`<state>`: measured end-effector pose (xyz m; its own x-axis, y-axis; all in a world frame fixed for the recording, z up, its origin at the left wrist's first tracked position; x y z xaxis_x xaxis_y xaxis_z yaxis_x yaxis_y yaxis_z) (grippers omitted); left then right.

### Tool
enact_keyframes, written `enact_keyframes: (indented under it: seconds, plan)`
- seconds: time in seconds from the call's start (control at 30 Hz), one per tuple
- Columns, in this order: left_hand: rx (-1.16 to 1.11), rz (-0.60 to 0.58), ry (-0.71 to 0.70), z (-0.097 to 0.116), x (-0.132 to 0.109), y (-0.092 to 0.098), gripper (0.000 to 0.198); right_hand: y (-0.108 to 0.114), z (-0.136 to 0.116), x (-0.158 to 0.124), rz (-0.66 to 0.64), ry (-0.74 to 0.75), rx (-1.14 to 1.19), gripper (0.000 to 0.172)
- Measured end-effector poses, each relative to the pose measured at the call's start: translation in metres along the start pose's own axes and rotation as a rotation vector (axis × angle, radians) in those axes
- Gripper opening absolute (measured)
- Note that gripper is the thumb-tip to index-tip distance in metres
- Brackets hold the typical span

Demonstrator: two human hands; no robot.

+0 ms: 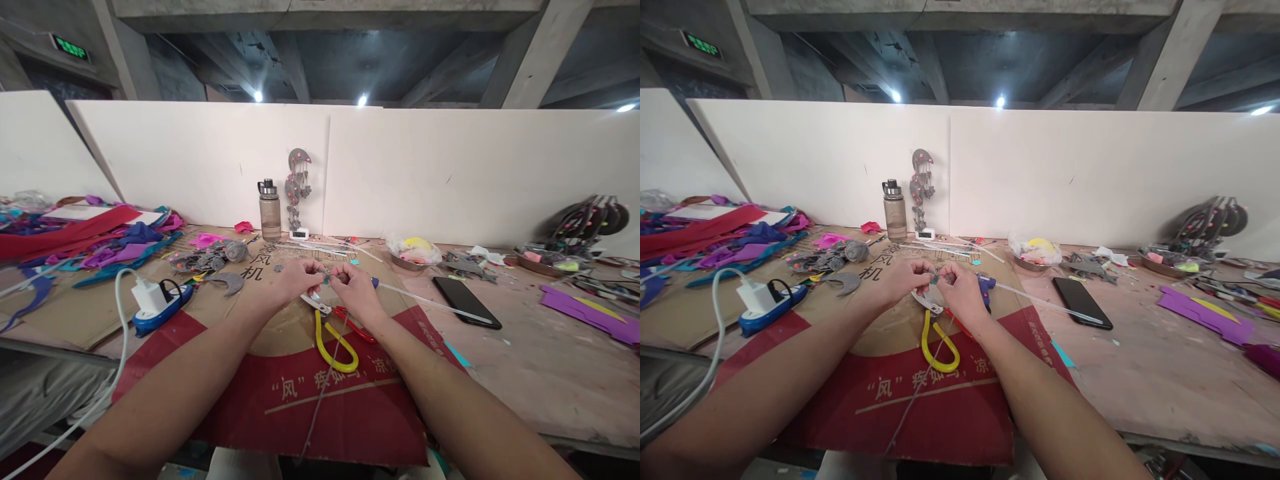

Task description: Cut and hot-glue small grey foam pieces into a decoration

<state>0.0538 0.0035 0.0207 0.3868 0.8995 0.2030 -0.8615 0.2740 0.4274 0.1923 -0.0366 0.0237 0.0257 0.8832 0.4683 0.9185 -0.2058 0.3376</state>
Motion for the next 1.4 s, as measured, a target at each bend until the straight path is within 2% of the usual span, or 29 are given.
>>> enact_keyframes:
  seconds: [0.23, 0.53, 0.77, 0.93, 1.07, 1.17, 1.4]
  plan:
    - [-0.031, -0.008, 0.009, -0.002, 0.000, 0.000, 0.012, 0.000, 0.000, 0.000, 0.001, 0.015, 0.001, 0.010]
    - [0.087, 0.014, -0.013, 0.005, -0.003, 0.005, 0.012, -0.001, -0.001, -0.001, -0.023, -0.002, 0.011, 0.009]
    - [-0.124, -0.137, 0.036, -0.004, 0.001, 0.010, 0.027, 0.005, 0.003, 0.004, -0.009, -0.044, 0.031, 0.010]
    - [-0.088, -0.103, 0.014, -0.008, 0.003, 0.011, 0.036, 0.008, 0.005, 0.008, -0.022, -0.057, -0.011, 0.009]
    - [0.017, -0.064, -0.046, -0.009, 0.004, 0.011, 0.032, 0.005, 0.001, 0.006, -0.042, 0.028, -0.091, 0.005]
    - [0.067, -0.124, -0.062, -0.011, 0.004, 0.010, 0.026, 0.000, 0.000, 0.004, -0.077, 0.078, -0.129, 0.005]
    - [0.085, -0.273, -0.017, -0.014, 0.002, 0.007, 0.021, -0.010, 0.006, -0.001, -0.140, 0.045, -0.175, 0.006]
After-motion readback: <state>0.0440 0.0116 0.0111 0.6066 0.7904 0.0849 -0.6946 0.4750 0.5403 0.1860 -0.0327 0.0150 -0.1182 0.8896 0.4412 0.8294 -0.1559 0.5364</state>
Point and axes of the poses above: each hand's wrist, its own x-axis towards the middle knuckle, its own y-axis out of the back of the hand, z = x × y, the point moved 5 cm from there along x, towards the middle knuckle, and after that the axes turned 5 degrees about x, right-handed, at the moved point
